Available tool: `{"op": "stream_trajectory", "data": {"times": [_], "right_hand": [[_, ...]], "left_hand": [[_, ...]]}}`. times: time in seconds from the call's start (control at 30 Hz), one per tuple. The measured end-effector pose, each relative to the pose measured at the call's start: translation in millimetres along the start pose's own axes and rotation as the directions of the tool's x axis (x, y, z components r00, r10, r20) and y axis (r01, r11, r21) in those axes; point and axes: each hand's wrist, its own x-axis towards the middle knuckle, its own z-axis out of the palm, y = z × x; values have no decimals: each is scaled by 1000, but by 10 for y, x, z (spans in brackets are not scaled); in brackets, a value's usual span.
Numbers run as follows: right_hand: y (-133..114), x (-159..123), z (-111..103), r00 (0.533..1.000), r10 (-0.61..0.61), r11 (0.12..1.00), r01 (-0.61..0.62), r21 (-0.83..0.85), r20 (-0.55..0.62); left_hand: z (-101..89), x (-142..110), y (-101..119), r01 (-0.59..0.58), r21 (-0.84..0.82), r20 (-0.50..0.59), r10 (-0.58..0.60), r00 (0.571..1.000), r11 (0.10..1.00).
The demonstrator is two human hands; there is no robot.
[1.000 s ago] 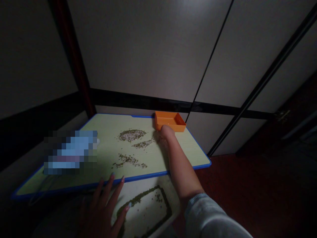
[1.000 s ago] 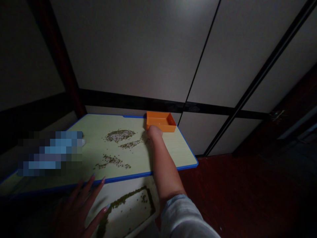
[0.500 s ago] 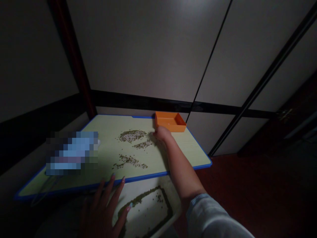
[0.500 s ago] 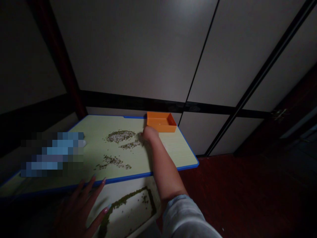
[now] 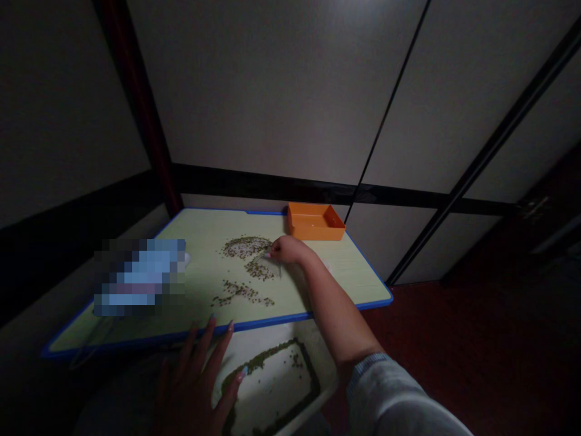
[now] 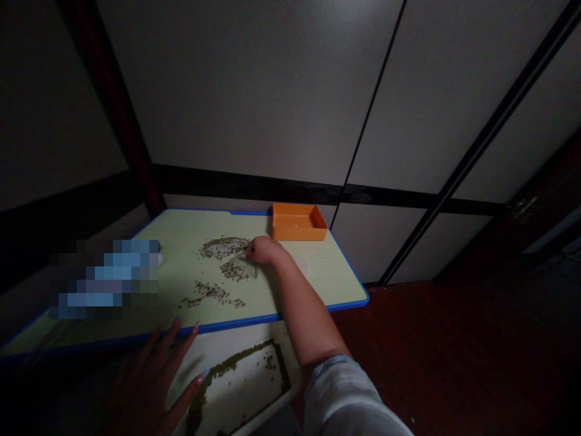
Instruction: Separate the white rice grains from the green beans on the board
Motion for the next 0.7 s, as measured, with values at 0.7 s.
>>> {"op": "stream_trajectory", "data": {"times": [0.7], "right_hand": [[98, -32, -99, 956, 261, 962, -269, -45, -136]], "left_hand": [[-52, 6, 24, 29, 8, 32, -29, 999, 1000]]}}
